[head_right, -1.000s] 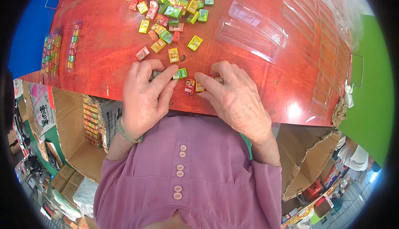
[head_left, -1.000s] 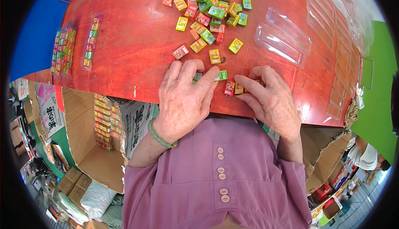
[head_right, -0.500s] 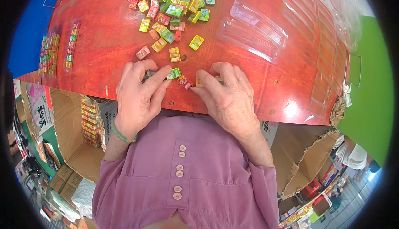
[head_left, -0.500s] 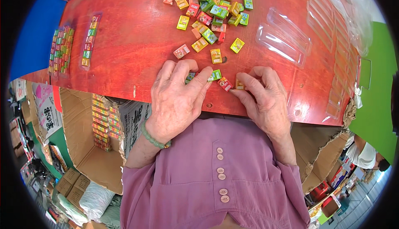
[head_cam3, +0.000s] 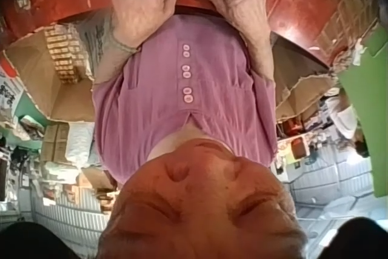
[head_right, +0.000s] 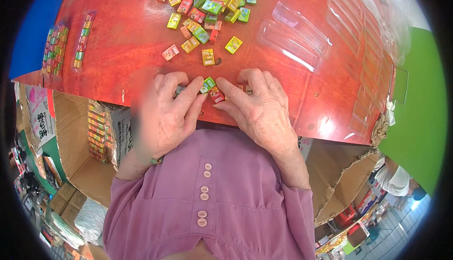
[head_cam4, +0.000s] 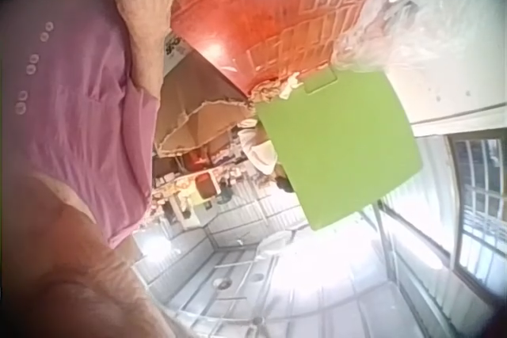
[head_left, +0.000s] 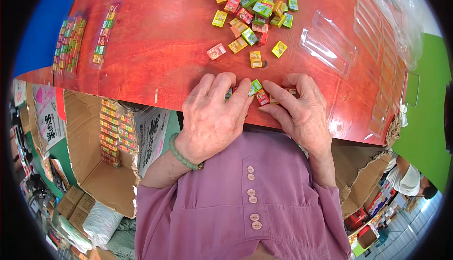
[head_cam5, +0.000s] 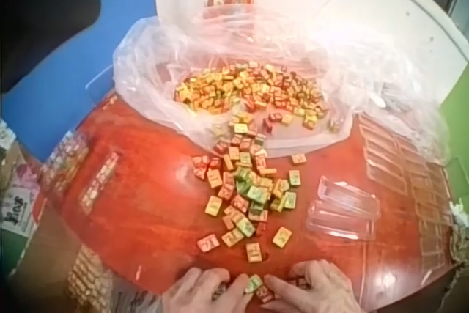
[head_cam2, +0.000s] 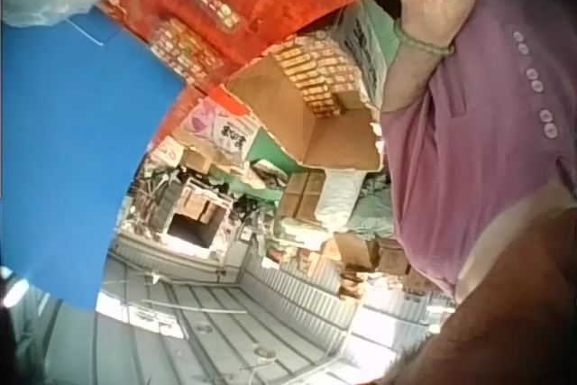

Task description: The person is manually sorting and packing small, colorful wrapped items into clear plastic containers on a red table in a warehouse setting.

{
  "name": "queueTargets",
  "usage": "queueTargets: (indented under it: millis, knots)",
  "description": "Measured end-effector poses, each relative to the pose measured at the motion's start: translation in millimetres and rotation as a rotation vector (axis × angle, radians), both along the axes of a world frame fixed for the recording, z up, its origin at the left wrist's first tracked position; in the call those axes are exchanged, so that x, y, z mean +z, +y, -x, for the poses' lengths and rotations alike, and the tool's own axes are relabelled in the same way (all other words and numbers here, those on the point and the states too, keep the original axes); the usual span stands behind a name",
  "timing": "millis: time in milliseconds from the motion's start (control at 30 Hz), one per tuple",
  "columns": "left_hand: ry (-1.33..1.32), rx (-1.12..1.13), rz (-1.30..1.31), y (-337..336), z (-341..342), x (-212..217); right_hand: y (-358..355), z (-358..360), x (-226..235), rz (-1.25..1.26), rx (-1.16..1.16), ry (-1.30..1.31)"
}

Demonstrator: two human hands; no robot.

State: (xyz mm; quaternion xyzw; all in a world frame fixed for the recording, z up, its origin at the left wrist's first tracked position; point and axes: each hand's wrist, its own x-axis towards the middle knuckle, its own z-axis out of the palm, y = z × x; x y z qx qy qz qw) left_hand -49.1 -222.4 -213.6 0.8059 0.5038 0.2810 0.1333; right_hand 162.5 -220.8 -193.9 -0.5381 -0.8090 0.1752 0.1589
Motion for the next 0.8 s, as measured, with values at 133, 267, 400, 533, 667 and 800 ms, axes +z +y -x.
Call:
queueTargets:
  millis: [133,267,400,533,667,800]
  knots:
    - [-0.052,0.027,-0.001,0,-1,-3,-1,0,-4,-0.052,0.027,-0.029]
    - [-0.051,0.074,-0.048,1,-2,-6,-8,8,-10,-0.122,-0.074,-0.01]
    - [-0.04,0.066,-0.064,-1,-3,-6,-10,10,-8,-0.081,-0.136,-0.016]
    - [-0.014,0.076,-0.06,-4,-5,-7,-6,9,-4,-0.11,-0.02,-0.122]
    - [-0.006,0.091,-0.038,-3,-8,-5,-3,6,-3,-0.079,0.013,-0.133]
    - [-0.024,0.084,-0.028,3,-9,-8,-3,12,4,-0.017,0.012,-0.198]
